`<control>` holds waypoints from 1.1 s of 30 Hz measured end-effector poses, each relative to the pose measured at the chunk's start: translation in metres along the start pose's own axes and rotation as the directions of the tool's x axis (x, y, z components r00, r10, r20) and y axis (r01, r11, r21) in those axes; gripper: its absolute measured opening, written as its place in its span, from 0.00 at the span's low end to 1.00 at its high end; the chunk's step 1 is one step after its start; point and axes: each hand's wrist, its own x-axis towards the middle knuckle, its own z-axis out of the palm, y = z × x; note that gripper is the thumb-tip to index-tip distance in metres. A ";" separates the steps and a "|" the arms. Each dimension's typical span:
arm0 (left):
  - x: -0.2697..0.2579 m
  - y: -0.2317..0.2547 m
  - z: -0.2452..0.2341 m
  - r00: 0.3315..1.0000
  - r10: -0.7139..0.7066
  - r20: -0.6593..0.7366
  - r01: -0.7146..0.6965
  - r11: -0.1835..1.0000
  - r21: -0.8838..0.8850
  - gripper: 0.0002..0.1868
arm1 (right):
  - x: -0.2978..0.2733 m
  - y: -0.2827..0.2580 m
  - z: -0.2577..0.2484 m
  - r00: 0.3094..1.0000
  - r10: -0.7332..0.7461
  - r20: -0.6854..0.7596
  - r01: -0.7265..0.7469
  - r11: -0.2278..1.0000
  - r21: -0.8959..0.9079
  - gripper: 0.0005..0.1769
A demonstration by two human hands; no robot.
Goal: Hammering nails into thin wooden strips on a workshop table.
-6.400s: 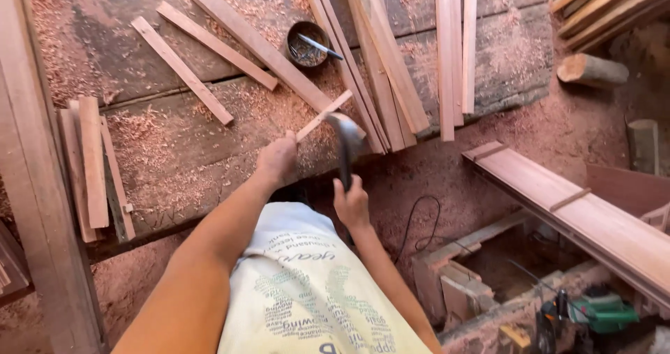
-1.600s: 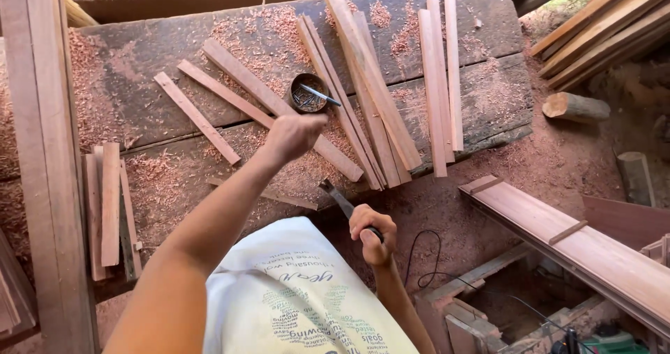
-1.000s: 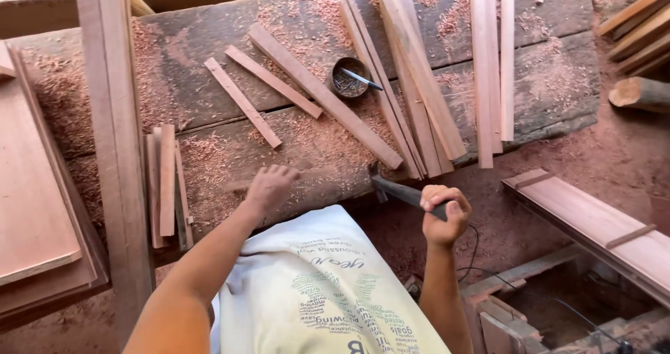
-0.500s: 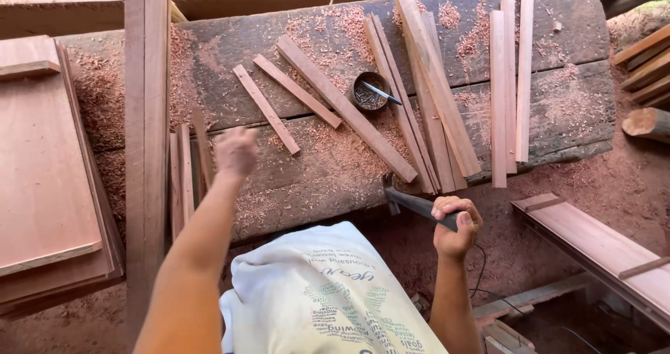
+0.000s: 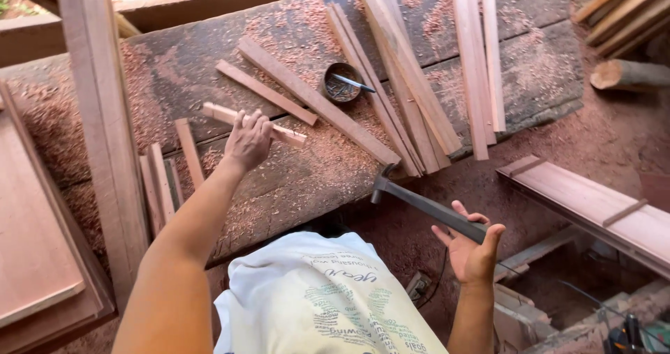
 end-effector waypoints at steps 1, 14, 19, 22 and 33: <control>0.003 0.008 -0.006 1.000 0.010 -0.007 -0.010 1.000 -0.002 0.09 | -0.003 0.005 -0.006 1.000 -0.009 -0.007 0.009 1.000 0.002 0.29; 0.058 0.133 -0.027 0.867 -0.227 0.443 0.498 0.405 -0.767 0.18 | -0.037 0.030 -0.026 0.964 0.025 -0.264 0.040 0.971 0.238 0.35; 0.057 0.154 0.001 0.806 -0.295 0.513 0.589 0.317 -0.743 0.16 | -0.056 0.009 0.004 0.941 0.205 -0.270 -0.182 0.977 0.111 0.42; 0.053 0.150 -0.002 0.756 -0.188 0.627 0.654 0.267 -0.708 0.18 | -0.057 0.016 -0.014 0.958 0.223 -0.181 -0.196 0.968 0.157 0.42; 0.043 0.151 0.019 0.672 -0.070 0.738 0.740 0.107 -0.664 0.21 | -0.056 0.011 -0.048 0.943 0.307 0.132 -0.334 0.881 0.336 0.45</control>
